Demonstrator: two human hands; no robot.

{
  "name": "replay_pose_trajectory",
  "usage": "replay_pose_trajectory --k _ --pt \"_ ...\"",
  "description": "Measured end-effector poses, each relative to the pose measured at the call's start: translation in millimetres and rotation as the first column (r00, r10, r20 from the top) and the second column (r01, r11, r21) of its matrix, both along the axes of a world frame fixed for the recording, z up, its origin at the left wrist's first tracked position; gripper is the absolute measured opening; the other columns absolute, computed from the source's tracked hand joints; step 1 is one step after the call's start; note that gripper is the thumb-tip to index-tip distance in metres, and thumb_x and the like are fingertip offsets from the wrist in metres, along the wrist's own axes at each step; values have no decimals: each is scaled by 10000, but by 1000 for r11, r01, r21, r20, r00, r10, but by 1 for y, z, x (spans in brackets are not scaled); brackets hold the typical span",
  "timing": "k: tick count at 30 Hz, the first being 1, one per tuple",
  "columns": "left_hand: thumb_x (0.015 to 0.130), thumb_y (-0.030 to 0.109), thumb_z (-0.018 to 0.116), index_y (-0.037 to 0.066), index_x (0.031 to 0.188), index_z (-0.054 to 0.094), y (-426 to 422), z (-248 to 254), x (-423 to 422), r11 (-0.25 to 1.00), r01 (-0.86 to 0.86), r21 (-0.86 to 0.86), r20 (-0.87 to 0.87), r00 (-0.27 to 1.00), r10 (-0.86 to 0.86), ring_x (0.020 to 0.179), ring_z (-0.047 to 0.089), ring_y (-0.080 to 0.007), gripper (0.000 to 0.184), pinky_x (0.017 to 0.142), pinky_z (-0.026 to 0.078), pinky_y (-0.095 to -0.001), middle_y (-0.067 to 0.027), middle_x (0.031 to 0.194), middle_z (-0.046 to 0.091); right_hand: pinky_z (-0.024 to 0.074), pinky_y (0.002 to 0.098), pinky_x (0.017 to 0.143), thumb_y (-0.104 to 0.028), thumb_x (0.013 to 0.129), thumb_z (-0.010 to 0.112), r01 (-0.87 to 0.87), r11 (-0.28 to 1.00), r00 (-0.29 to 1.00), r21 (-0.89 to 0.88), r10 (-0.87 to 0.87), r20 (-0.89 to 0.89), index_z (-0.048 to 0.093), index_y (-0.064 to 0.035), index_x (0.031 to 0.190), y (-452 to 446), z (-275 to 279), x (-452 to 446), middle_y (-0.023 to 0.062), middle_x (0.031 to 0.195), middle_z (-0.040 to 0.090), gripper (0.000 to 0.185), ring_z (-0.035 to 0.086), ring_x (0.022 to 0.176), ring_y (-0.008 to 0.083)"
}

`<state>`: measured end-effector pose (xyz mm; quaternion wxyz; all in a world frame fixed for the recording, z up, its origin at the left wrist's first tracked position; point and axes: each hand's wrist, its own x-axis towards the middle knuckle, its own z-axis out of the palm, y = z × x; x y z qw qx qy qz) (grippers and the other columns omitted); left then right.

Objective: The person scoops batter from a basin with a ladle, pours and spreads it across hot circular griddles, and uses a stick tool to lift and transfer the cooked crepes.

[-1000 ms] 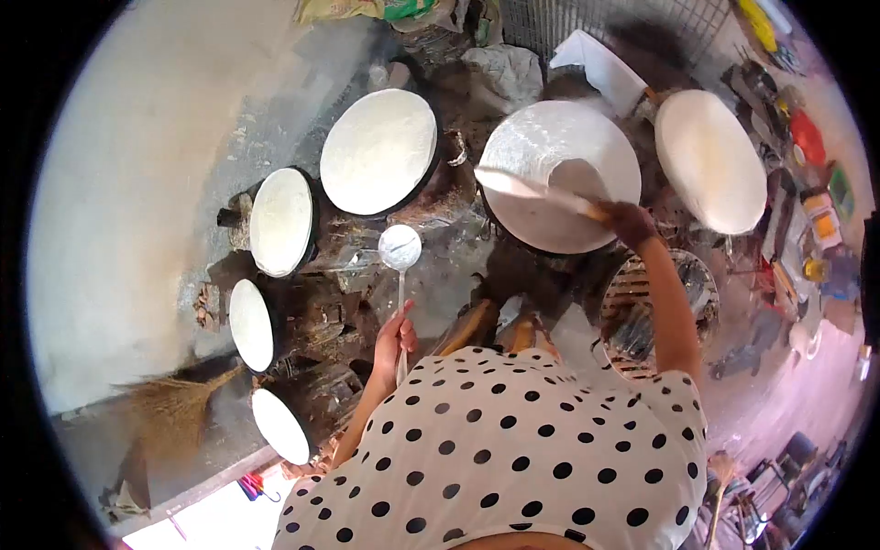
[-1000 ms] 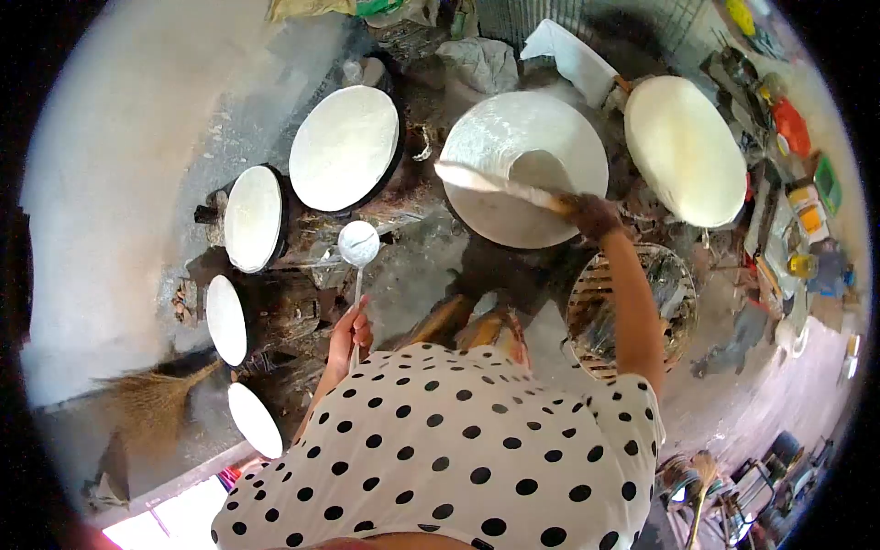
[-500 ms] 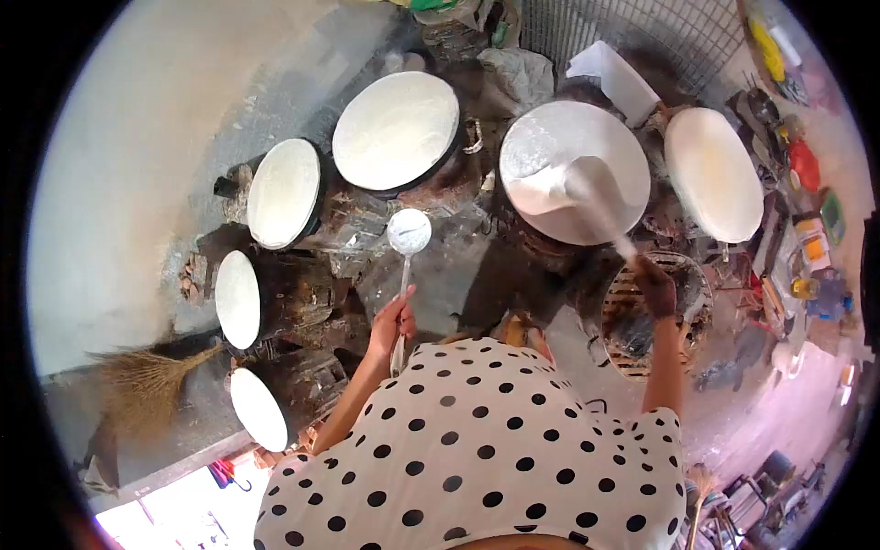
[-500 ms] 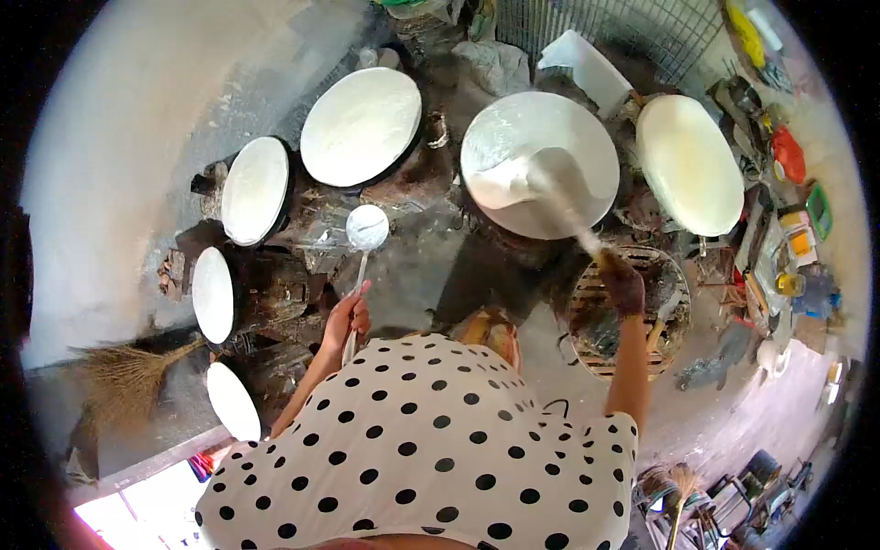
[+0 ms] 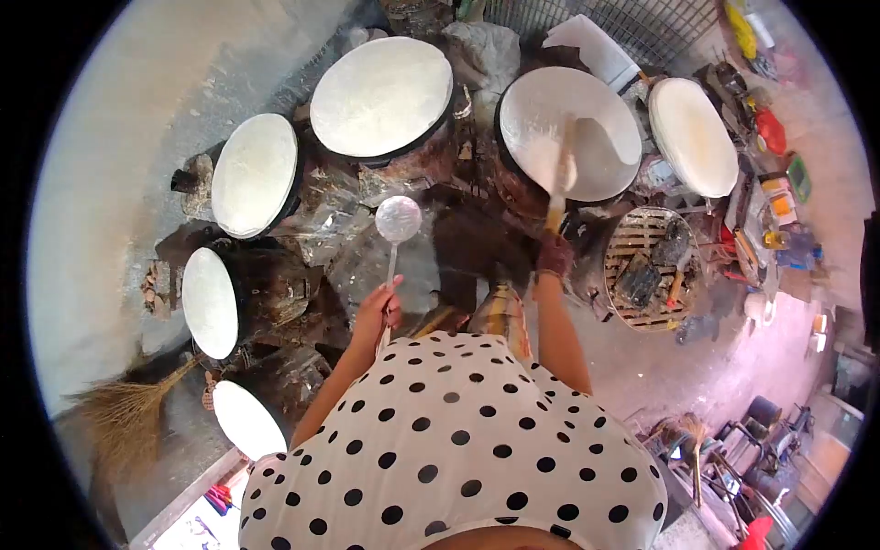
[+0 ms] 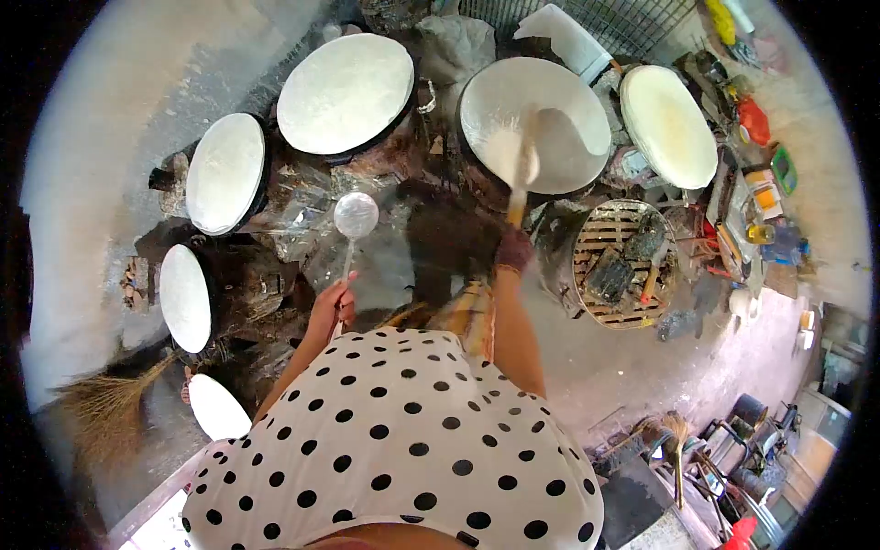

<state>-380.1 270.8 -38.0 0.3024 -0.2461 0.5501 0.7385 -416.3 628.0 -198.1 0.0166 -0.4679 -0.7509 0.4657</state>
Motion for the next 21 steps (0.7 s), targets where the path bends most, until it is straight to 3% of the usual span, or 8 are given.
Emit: replay_pose_trajectory --k 3,8,11,13,15,17,19,21 --pt "975 250 484 43 1301 495 -19 -2 7 999 -12 31 -28 1000 13 463 387 -82 386 452 356 -246 32 624 394 493 421 758 -479 875 505 19 1000 1000 -7 -19 -2 673 -55 1007 -4 -2 -17 173 890 673 475 642 813 333" --pt "975 254 484 54 1308 488 -37 -1 3 1000 20 22 -17 1000 -20 457 379 -81 388 445 354 -253 38 622 385 508 382 703 -450 895 512 -254 958 964 136 240 115 676 -49 964 -68 -9 -93 180 842 670 439 641 752 316" --pt "978 253 472 59 1305 487 -35 2 -6 997 17 70 -6 1000 -16 455 379 -80 381 439 358 -257 39 622 393 509 392 699 -505 854 551 -151 968 988 199 151 13 686 -18 934 -46 -28 -50 176 827 678 512 658 753 292" --pt "980 248 462 57 1299 490 -37 -1 -9 994 -19 110 -9 1000 20 448 386 -81 373 435 362 -257 39 617 409 507 388 696 -516 827 589 21 984 995 -176 -37 -92 690 -23 974 -12 6 -9 159 764 667 524 658 744 268" --pt "982 246 455 56 1295 491 -35 -8 -16 990 -15 140 -6 1000 16 441 388 -81 368 428 360 -257 38 619 419 496 390 728 -525 830 569 89 983 995 -159 -96 -34 693 -60 922 36 -49 18 117 729 664 490 656 776 273" --pt "983 245 450 57 1294 490 -37 -21 -19 983 -8 183 -16 1000 11 424 392 -79 365 408 359 -263 38 627 439 485 391 761 -535 833 548 146 979 989 -142 -145 15 695 -97 870 53 -40 25 75 694 660 464 655 808 278" --pt "983 245 451 57 1295 490 -25 -13 -22 985 -16 172 -23 1000 20 423 391 -79 366 404 359 -262 39 627 439 485 375 587 -484 852 566 243 891 967 -383 -252 28 676 -71 810 52 26 21 85 612 615 429 627 616 244" --pt "983 245 452 57 1297 489 -16 -11 -25 989 -11 149 -23 1000 15 421 390 -78 368 399 358 -261 40 628 439 486 379 585 -483 852 563 89 988 995 -127 -83 57 677 -73 815 42 6 -5 89 624 620 427 628 615 249"
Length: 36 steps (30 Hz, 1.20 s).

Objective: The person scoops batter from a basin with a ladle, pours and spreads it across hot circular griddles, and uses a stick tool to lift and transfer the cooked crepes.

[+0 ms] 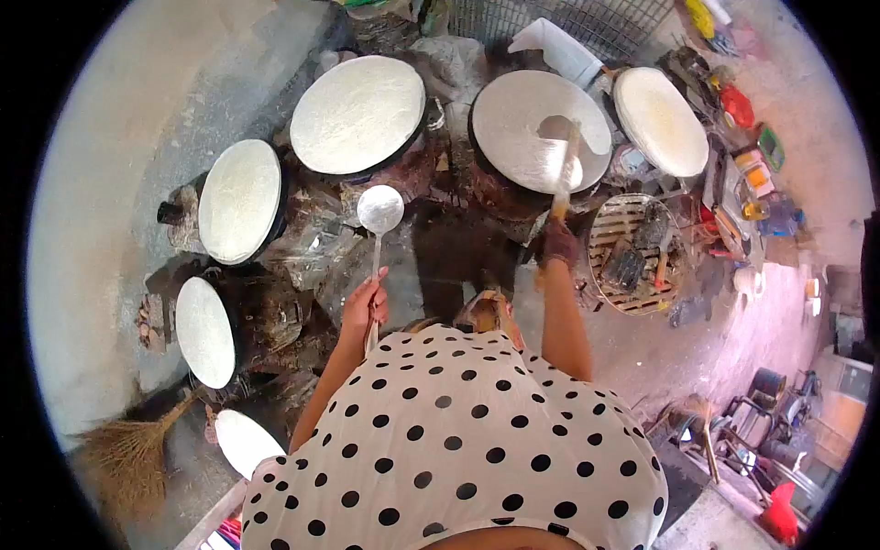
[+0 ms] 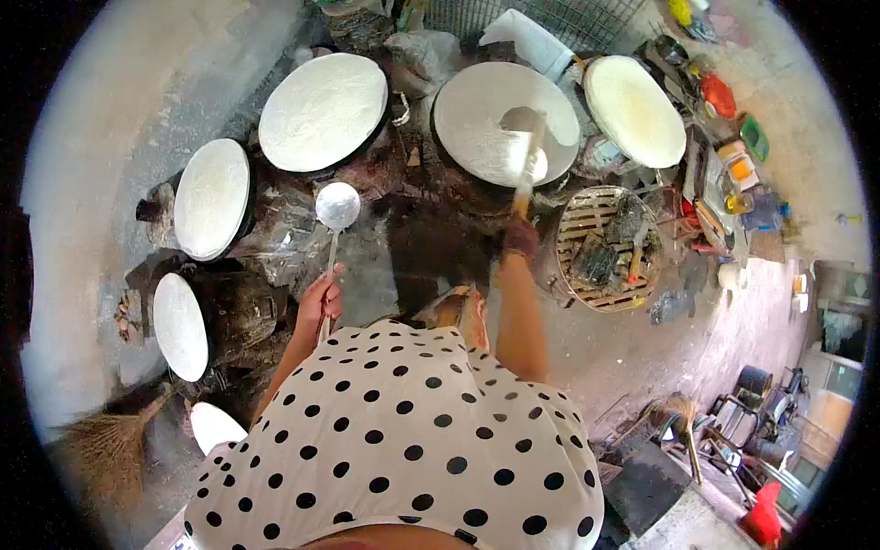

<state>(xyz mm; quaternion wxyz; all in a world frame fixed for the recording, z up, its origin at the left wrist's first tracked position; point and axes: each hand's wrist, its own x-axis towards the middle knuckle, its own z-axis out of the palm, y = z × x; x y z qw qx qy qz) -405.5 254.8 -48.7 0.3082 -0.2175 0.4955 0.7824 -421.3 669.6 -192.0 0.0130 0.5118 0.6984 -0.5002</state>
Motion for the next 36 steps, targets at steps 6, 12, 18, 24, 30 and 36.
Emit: replay_pose_trajectory --k 6,12,18,24,30,36 --pt "983 268 474 99 1309 478 27 6 -9 997 72 8 -11 997 -72 426 367 -65 367 404 316 -240 57 622 418 488 390 578 -479 855 554 -372 861 924 348 379 49 680 -80 831 -9 -47 19 103 662 637 419 631 613 264" --pt "995 252 445 106 1324 467 55 0 -22 997 48 68 11 999 -48 424 369 -72 361 412 324 -248 60 625 420 493 414 688 -506 850 520 -277 932 960 236 278 30 683 -95 876 116 -58 50 107 802 679 443 649 767 306" --pt "1001 248 424 95 1345 437 95 2 -29 996 71 46 30 997 -72 414 363 -78 377 414 330 -267 49 616 406 490 437 696 -381 932 456 -607 677 789 417 577 211 661 -6 901 91 -72 14 184 909 677 428 646 770 309" --pt "989 263 439 115 1282 499 112 8 -28 989 142 26 -39 989 -141 440 379 -68 334 416 337 -239 54 629 408 483 406 782 -423 942 455 -304 953 939 -4 299 -166 650 12 1003 151 -106 59 171 938 673 480 648 842 299" --pt "984 282 457 118 1281 500 120 4 -31 992 115 50 7 993 -115 446 380 -69 343 417 328 -241 59 629 401 474 384 841 -405 956 444 -339 929 937 146 320 143 602 -68 1204 172 34 -42 186 1085 655 447 635 968 298" --pt "982 275 460 110 1290 492 114 8 -29 989 143 30 -73 987 -141 433 375 -81 351 411 340 -255 45 617 394 457 421 898 -420 913 470 -69 854 915 517 260 -309 516 -191 1311 89 2 7 175 1155 626 462 581 1076 360"
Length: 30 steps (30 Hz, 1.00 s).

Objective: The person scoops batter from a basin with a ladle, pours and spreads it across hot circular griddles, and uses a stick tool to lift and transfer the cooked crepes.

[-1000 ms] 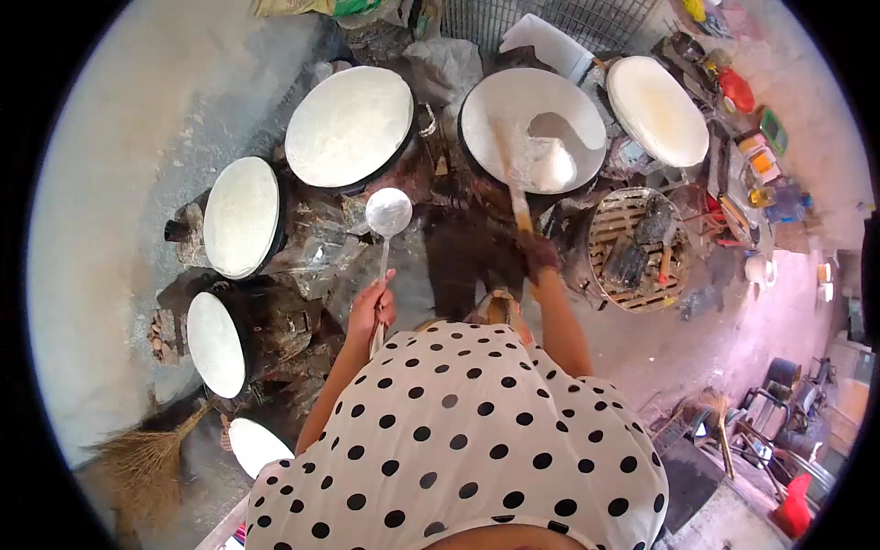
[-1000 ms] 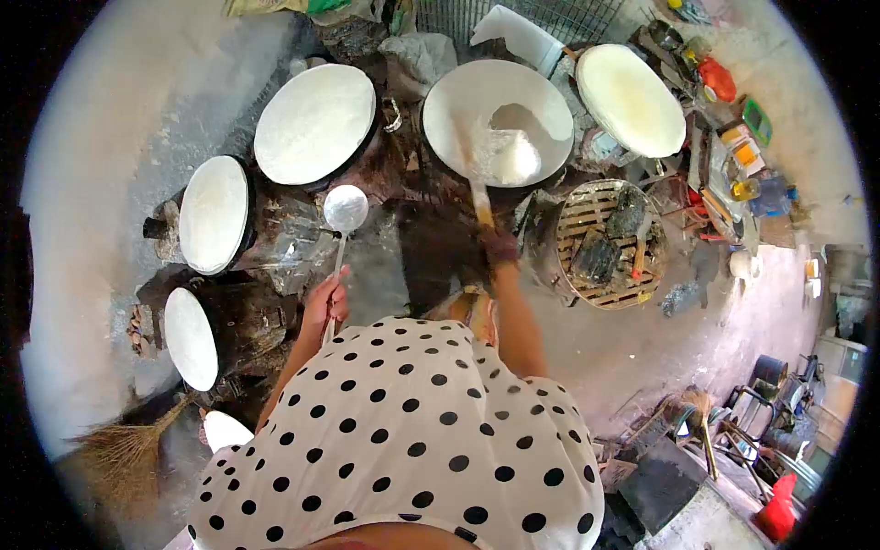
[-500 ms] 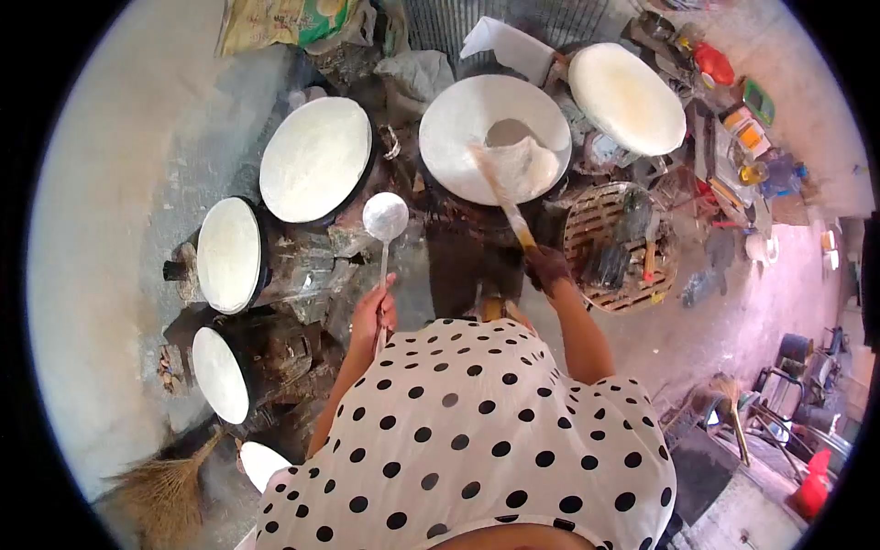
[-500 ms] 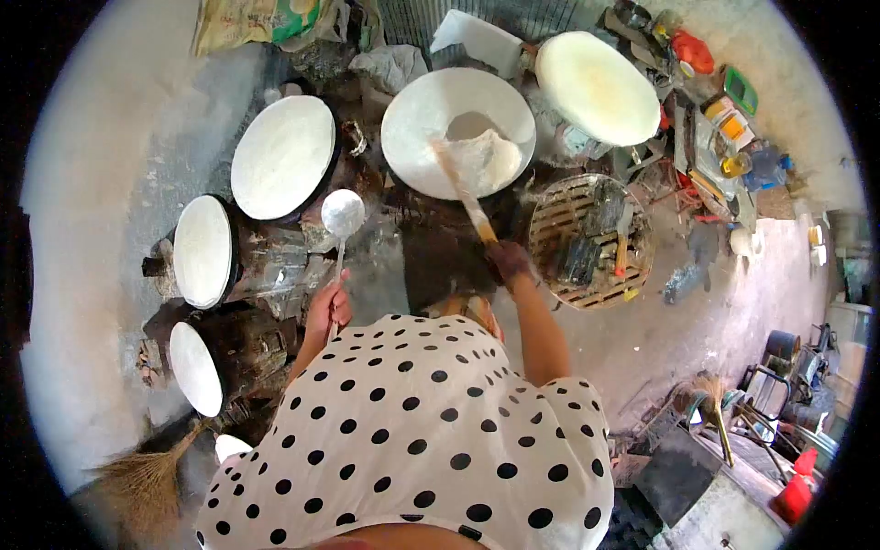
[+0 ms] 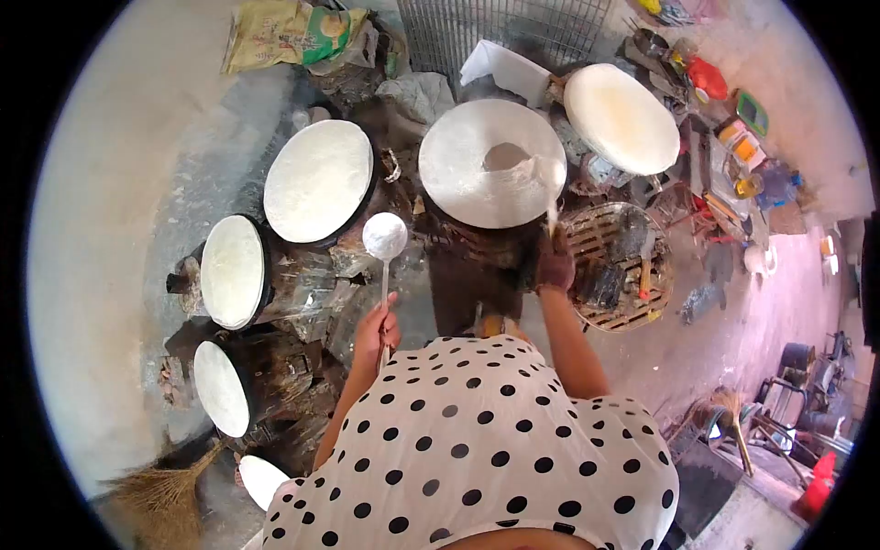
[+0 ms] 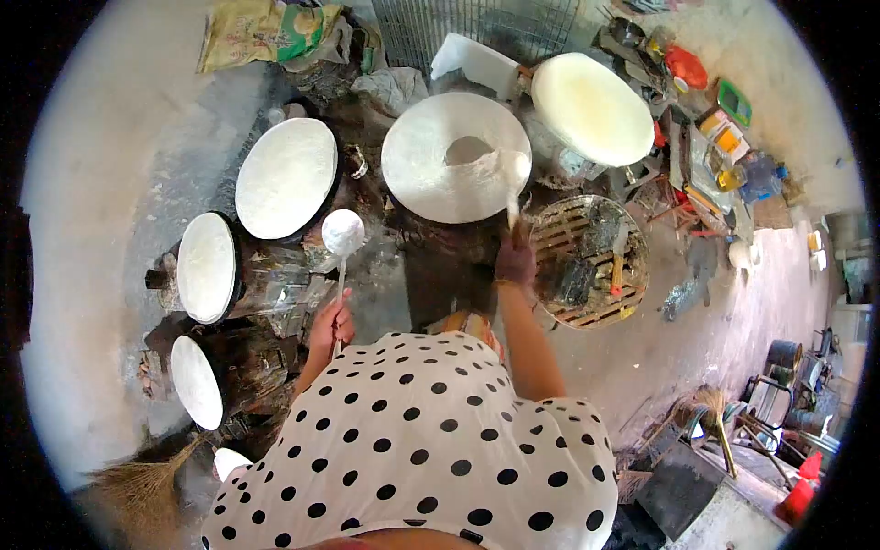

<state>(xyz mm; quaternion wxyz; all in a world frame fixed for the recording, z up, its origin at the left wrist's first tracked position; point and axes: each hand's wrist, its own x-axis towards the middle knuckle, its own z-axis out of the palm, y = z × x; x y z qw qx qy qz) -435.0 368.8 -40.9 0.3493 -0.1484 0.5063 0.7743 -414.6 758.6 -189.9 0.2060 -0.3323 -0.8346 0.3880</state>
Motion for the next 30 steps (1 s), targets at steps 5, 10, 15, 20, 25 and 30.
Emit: replay_pose_trajectory --k 5,10,15,20,25,30 --pt "986 278 455 94 1306 480 1 14 4 994 16 -108 45 999 -11 447 372 -81 370 429 347 -265 44 630 398 458 434 888 -355 909 490 157 919 968 -361 -70 242 435 -162 1384 -41 14 -58 172 1144 637 515 600 1055 349" --pt "993 261 438 70 1320 466 -14 13 6 998 43 -49 18 999 -42 455 375 -80 380 431 356 -264 39 643 409 472 360 873 -222 966 396 -86 942 996 -323 80 -31 384 -62 1406 -33 34 -36 179 1130 645 469 633 1006 254" --pt "991 253 441 82 1312 484 -19 12 11 999 21 -44 -24 999 -22 457 394 -85 366 427 352 -253 34 619 407 474 305 901 -135 945 461 -10 980 995 -197 29 90 516 -120 1310 -40 -47 -19 135 1280 564 370 610 1028 230" --pt "987 251 449 80 1312 487 -19 13 6 996 64 -69 -21 998 -65 474 406 -80 369 435 354 -248 35 627 419 444 328 932 -296 953 471 -173 984 985 -35 174 17 451 -105 1370 -5 -14 -31 104 1238 593 459 575 1079 236" --pt "978 257 469 31 1261 509 -11 1 -7 991 92 -100 -30 995 -95 462 417 -75 364 425 349 -232 31 634 438 419 330 961 -300 945 522 -300 887 952 -351 299 -58 536 -96 1303 15 -16 -3 111 1206 615 413 549 1157 227" --pt "973 270 484 23 1186 561 32 -11 -58 925 267 -271 -161 935 -317 439 430 -79 335 399 344 -229 17 619 469 456 300 912 -272 941 537 -178 852 981 -493 195 -16 510 -98 1331 30 36 -22 121 1213 615 428 577 1131 238"
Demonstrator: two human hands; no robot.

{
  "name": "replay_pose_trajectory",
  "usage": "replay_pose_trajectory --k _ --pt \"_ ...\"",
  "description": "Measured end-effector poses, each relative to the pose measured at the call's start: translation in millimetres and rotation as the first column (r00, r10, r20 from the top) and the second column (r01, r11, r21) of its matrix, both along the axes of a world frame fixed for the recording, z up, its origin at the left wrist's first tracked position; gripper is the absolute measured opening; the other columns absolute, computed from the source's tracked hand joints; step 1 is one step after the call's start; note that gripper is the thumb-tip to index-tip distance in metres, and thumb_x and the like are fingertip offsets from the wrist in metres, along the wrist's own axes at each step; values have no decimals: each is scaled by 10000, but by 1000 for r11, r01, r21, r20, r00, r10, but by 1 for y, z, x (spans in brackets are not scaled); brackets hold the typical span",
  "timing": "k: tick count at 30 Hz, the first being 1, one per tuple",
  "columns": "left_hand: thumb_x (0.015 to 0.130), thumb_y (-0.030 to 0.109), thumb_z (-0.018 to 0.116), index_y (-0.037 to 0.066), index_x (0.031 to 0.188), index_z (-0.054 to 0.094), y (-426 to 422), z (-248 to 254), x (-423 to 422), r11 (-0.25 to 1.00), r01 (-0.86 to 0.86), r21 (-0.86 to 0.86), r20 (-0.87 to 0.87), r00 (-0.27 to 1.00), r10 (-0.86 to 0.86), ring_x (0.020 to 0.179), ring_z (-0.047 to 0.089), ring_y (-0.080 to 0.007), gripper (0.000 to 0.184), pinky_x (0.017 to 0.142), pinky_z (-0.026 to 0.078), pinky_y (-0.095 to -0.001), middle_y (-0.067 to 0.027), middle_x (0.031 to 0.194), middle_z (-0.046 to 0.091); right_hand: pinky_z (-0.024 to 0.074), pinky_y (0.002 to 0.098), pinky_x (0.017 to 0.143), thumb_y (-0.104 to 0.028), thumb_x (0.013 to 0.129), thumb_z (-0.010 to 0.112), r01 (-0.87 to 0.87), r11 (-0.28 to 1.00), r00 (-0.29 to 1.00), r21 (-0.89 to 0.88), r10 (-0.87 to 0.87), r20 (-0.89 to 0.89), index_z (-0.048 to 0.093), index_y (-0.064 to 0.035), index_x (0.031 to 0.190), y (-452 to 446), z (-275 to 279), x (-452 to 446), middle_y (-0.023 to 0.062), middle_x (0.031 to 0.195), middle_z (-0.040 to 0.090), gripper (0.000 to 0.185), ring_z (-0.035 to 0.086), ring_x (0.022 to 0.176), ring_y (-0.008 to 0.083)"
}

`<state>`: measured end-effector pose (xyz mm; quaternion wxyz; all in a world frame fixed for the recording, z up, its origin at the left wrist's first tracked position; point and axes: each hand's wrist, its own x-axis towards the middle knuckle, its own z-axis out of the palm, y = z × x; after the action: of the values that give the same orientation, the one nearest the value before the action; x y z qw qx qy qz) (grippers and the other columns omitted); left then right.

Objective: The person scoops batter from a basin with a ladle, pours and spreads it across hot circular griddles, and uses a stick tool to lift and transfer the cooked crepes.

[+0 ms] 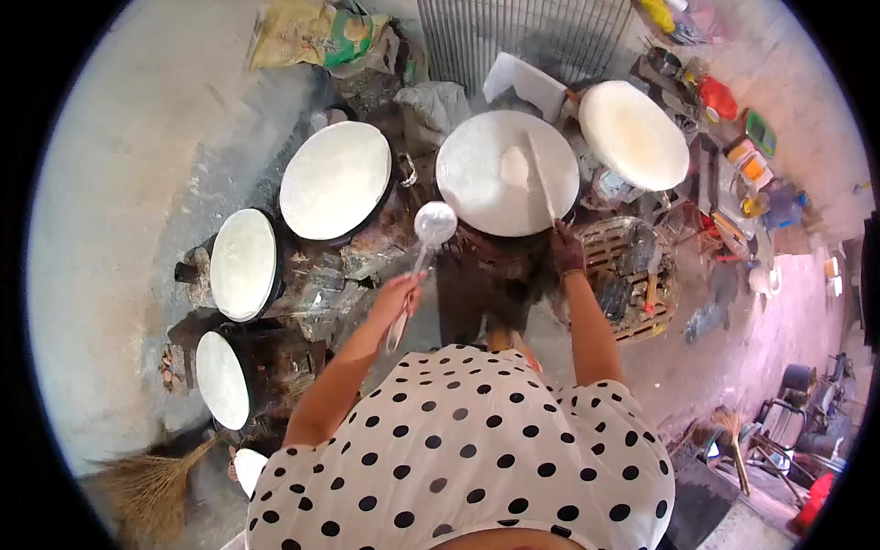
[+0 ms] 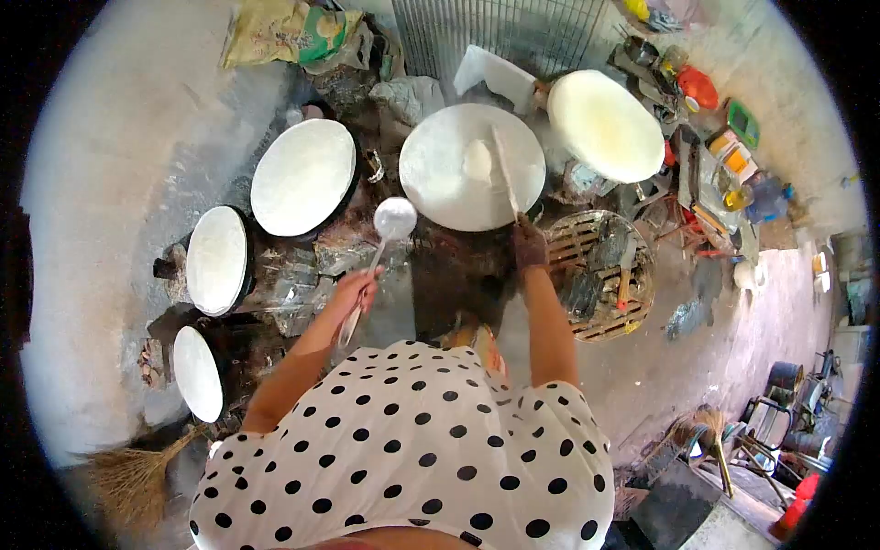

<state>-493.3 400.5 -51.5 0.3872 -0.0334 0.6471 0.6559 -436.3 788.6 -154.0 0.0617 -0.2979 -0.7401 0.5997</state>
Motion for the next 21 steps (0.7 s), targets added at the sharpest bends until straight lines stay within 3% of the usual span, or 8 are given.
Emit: replay_pose_trajectory --k 4,7,12,15,17,19,20,21 --pt "952 268 528 33 959 602 59 5 -56 979 97 -178 -9 995 -100 429 455 -99 247 385 364 -252 -5 589 501 481 387 862 -319 922 533 -343 811 939 474 297 170 575 -128 1267 9 -16 44 118 1149 643 397 632 1032 278" --pt "940 243 552 53 793 527 99 -4 -85 984 89 -155 -103 989 -106 423 460 -120 242 380 370 -275 -20 593 514 487 403 824 -373 918 525 -181 932 983 313 179 34 554 -139 1286 13 -14 90 114 1097 656 437 644 984 264" --pt "940 221 537 36 784 545 152 -24 -85 987 -61 -146 -93 995 47 436 471 -128 242 397 387 -294 -39 610 520 493 341 797 -300 917 548 33 984 954 175 -83 288 549 -136 1292 -52 -28 60 82 1096 669 410 648 933 234" --pt "932 196 524 34 796 550 166 -33 -78 983 -72 -169 -82 995 59 450 480 -129 213 418 391 -297 -37 625 524 463 290 869 -226 932 540 -11 995 1000 96 11 2 568 -105 1276 -104 -40 29 99 1124 662 366 612 1002 165" --pt "921 191 513 30 777 548 167 -44 -77 970 -241 15 38 970 241 431 481 -151 219 413 406 -310 -30 641 551 453 273 893 -201 937 538 -16 997 996 71 22 -84 574 -94 1270 -109 -39 33 105 1134 659 352 600 1025 142" --pt "931 208 520 59 916 601 125 -8 -67 984 -158 87 125 981 146 443 454 -107 170 417 376 -268 11 630 517 447 286 910 -180 934 553 40 944 963 -327 -123 -239 572 -90 1276 -95 -19 45 109 1169 648 354 581 1048 115" --pt "954 204 491 52 1026 589 102 8 -56 940 -137 313 206 976 74 451 424 -74 193 407 351 -235 32 627 478 459 306 904 -196 934 551 59 992 961 109 -27 -274 577 -84 1266 -82 0 50 104 1177 645 351 619 1026 179" --pt "977 200 463 46 1135 577 88 22 -46 844 -134 519 270 963 -13 458 395 -41 248 397 326 -202 53 623 438 459 306 904 -196 934 551 70 992 961 103 -39 -275 577 -84 1266 -78 8 51 104 1177 645 351 619 1026 179"
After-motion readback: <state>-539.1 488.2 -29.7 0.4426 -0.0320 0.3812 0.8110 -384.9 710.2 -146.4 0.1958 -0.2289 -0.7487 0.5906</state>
